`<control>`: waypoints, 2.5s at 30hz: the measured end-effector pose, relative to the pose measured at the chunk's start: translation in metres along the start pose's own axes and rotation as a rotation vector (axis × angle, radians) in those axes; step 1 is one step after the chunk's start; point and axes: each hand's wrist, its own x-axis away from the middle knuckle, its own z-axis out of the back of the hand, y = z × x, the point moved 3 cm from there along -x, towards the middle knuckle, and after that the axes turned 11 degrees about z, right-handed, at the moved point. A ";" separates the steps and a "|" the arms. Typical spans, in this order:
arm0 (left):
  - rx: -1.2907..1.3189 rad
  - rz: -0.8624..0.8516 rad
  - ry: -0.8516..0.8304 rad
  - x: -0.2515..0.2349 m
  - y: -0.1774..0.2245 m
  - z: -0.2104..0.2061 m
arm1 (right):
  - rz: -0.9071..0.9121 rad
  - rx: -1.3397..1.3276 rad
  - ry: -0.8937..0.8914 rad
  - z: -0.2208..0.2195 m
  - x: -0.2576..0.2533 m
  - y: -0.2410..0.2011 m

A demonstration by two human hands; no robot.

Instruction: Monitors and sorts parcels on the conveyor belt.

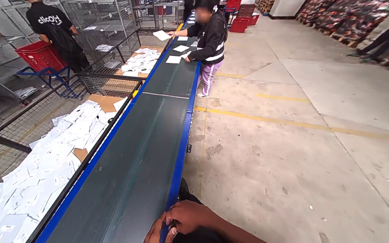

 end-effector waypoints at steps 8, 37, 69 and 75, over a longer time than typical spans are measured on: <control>-0.007 0.006 0.004 0.000 0.000 0.001 | -0.014 0.000 0.002 0.000 0.000 0.000; 0.010 0.038 -0.015 -0.001 -0.005 -0.002 | -0.019 -0.011 -0.007 -0.001 -0.002 0.002; 0.115 0.022 -0.009 -0.018 -0.030 -0.014 | -0.027 -0.015 -0.023 -0.007 0.000 0.010; -0.076 0.107 -0.003 -0.060 -0.069 -0.019 | -0.143 -0.051 -0.055 -0.010 0.007 0.028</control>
